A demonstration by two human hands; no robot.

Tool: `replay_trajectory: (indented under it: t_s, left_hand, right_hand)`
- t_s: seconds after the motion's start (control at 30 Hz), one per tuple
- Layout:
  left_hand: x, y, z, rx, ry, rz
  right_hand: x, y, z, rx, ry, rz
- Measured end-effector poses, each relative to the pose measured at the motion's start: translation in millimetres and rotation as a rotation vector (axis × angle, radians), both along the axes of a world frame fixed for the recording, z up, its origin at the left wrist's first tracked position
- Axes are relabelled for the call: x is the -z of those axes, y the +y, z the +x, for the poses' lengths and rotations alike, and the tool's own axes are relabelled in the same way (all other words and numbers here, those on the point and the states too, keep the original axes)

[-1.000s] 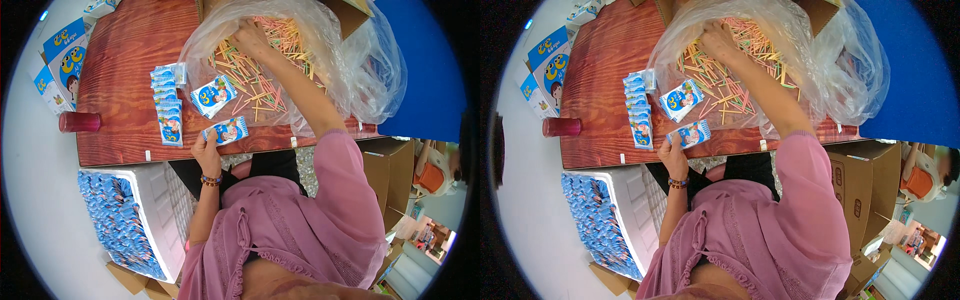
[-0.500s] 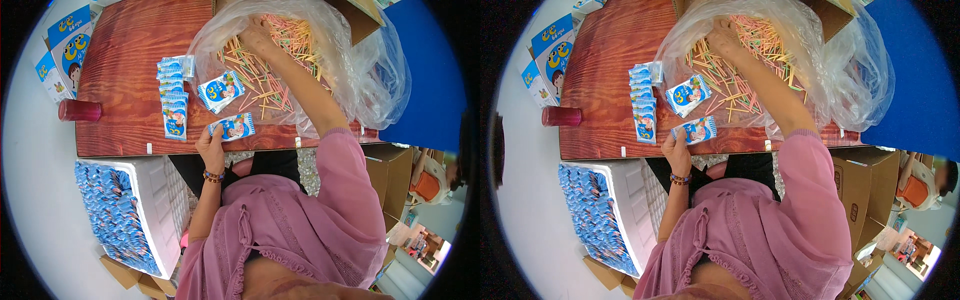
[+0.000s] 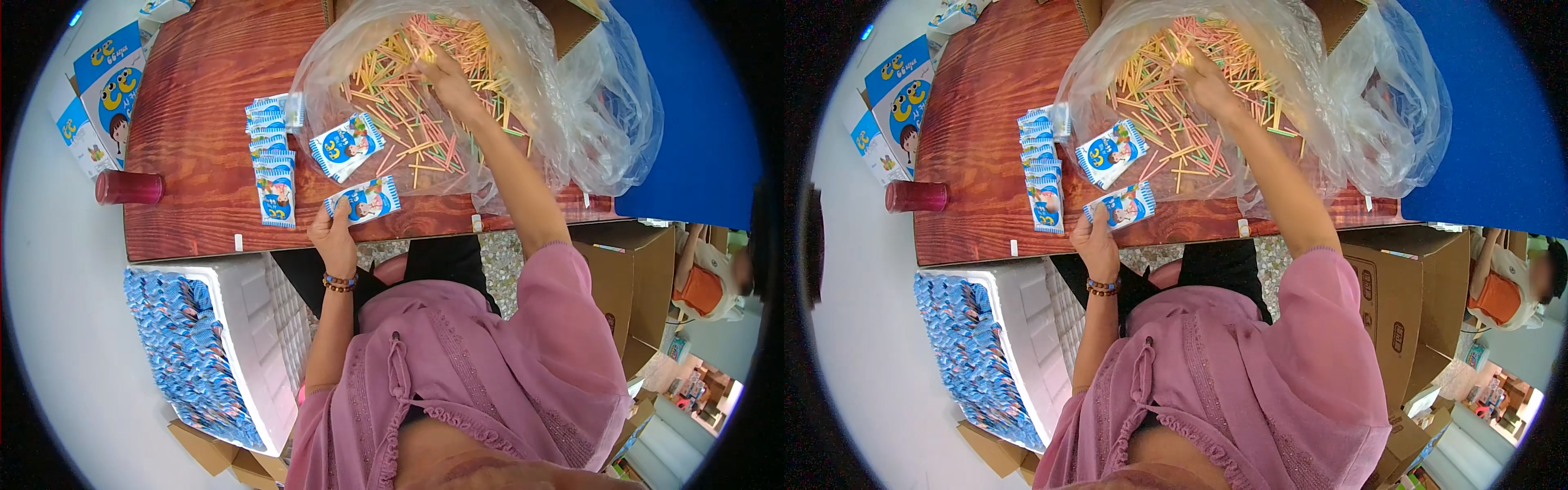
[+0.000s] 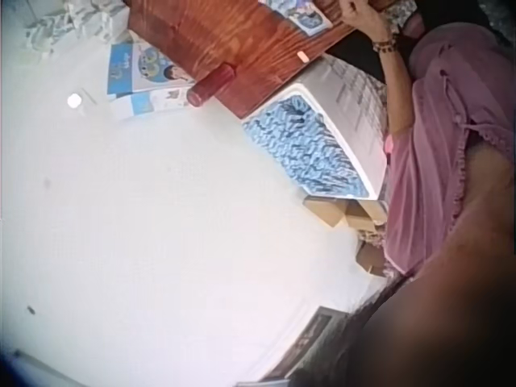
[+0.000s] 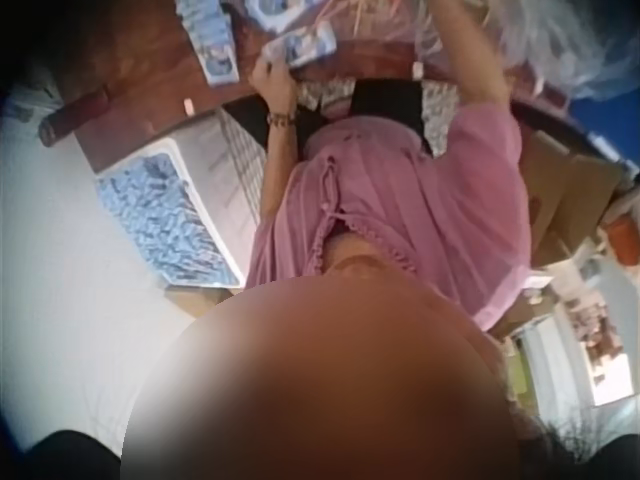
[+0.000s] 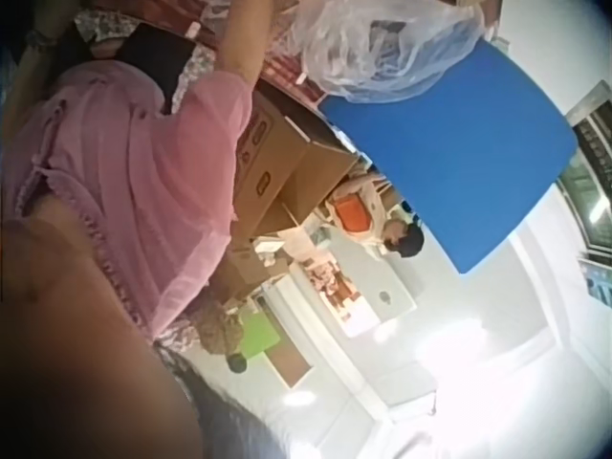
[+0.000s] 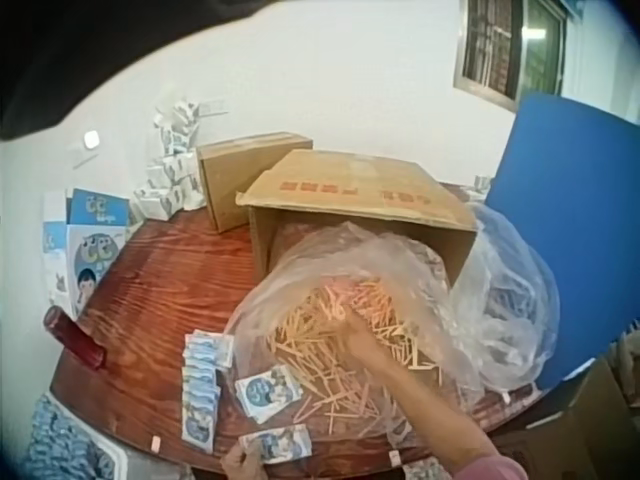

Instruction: The person is manually inserting wooden sticks into small printed plastic pouches and then organizing the pouches into a crate.

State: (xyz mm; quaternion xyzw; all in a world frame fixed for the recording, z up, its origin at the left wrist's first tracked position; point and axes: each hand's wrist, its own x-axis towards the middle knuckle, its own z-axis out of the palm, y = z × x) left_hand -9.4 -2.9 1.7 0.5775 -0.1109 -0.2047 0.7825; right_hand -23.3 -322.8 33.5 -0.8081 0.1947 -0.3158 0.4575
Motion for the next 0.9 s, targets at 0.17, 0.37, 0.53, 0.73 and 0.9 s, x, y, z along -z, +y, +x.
replay_trajectory:
  t_s: [0.17,0.37,0.53,0.73,0.9]
  left_hand:
    - [0.5,-1.5,0.1,-0.021,-0.003,-0.011]
    - [2.1,-1.5,-0.2,-0.015,0.012,-0.028]
    - [6.9,1.2,1.3,-0.015,-0.002,-0.015]
    - [5.7,-1.2,1.4,-0.01,0.013,-0.009]
    - [-20.5,-12.8,2.5,-0.052,0.142,-0.036]
  right_hand:
    - [11.6,32.3,-31.0,0.029,-0.08,0.375]
    - [41.5,31.6,-44.3,0.272,0.126,-0.314]
    - [26.4,44.1,-43.2,0.08,-0.109,0.226]
    - [16.0,43.9,-52.3,0.138,0.055,-0.023]
    - [-23.3,74.5,-56.0,0.021,-0.451,0.643]
